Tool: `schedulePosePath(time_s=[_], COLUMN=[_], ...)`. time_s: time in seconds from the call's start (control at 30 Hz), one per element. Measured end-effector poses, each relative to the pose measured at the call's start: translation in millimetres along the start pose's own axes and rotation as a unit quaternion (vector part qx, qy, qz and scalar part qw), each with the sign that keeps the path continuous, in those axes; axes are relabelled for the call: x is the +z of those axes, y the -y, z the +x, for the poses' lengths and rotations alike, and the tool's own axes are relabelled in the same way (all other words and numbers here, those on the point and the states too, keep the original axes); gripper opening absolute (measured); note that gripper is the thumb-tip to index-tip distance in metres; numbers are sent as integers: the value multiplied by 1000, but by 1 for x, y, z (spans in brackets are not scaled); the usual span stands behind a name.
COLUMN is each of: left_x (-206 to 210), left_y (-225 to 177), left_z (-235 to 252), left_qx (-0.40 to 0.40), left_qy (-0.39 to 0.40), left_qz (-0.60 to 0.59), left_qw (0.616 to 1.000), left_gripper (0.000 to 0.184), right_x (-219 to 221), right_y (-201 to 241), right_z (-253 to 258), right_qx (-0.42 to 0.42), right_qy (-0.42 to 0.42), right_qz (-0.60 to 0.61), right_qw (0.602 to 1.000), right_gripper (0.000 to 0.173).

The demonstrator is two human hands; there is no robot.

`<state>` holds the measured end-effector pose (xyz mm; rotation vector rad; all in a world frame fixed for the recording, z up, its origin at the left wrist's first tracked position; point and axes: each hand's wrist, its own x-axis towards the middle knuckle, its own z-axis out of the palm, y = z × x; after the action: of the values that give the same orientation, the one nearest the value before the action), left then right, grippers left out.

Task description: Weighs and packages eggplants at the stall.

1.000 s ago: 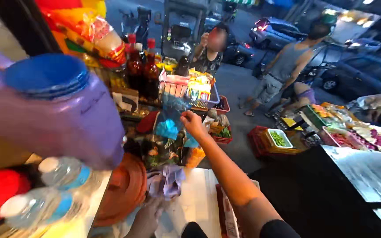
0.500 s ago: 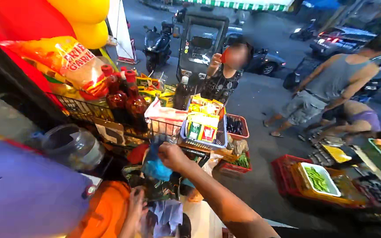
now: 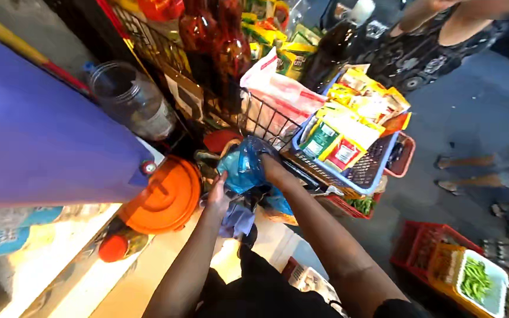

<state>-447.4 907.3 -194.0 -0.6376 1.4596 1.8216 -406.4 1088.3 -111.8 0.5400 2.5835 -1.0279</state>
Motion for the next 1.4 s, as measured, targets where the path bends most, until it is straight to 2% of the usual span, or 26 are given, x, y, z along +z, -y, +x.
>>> schedulePosePath(time_s=[0.13,0.3,0.4,0.47,0.53,0.57,0.6,0.67,0.73,0.77,0.83,0.87,0.9,0.93,1.0,1.03,1.07,1.13,1.23,1.33,1.4], left_x=[-9,-13,-7,-2,1,1,2,5,19,30,55,66,74,77,76,73,70,66,72,83,85], left_y=[2,0,-2,-1,0,1,1,-7,-26,-35,-54,-63,-71,-77,-87,-90,-90,-89,-92,-105,-117], left_z=[3,14,20,25,25,23,17,-14,-63,-84,-106,-108,-107,-105,-99,-96,-94,-93,-98,-100,-105], left_qx=[33,50,59,55,64,98,164,369,547,602,654,650,625,594,544,517,497,481,496,538,535], left_qy=[-3,-48,-44,-69,-132,-163,-182,-160,-49,33,185,221,231,221,174,156,149,162,173,136,129], left_qz=[-14,-47,-64,-54,10,57,109,213,293,317,386,434,480,512,533,534,529,513,514,505,476], left_qw=[999,997,995,995,989,980,963,890,783,732,624,584,571,580,624,650,672,693,679,661,686], left_gripper=[58,53,47,45,58,69,75,75,62,51,33,34,38,40,41,42,41,36,35,10,8], right_x=[-2,-4,-6,-4,-3,-3,-4,-3,0,3,9,10,6,1,-14,-19,-22,-25,-30,-30,-24], right_y=[12,9,18,18,16,15,14,11,8,6,0,-1,2,5,12,13,13,15,13,5,1], right_z=[-5,-12,-22,-24,-26,-26,-26,-26,-26,-26,-30,-31,-34,-36,-43,-47,-50,-53,-51,-45,-39], right_qx=[8,-96,-80,-80,-85,-84,-86,-91,-88,-92,-123,-146,-156,-166,-163,-158,-149,-128,-116,-171,-180], right_qy=[-46,-176,-170,-192,-205,-202,-197,-198,-189,-176,-172,-198,-219,-241,-279,-292,-298,-273,-187,-126,-114], right_qz=[-26,-15,-21,-32,-24,-12,5,43,65,86,136,145,134,100,61,73,110,251,456,519,491], right_qw=[999,980,982,978,975,976,977,975,976,976,968,958,954,951,945,941,936,920,862,828,845], right_gripper=[29,17,19,13,15,20,23,26,29,35,34,28,23,19,12,17,27,33,33,22,47])
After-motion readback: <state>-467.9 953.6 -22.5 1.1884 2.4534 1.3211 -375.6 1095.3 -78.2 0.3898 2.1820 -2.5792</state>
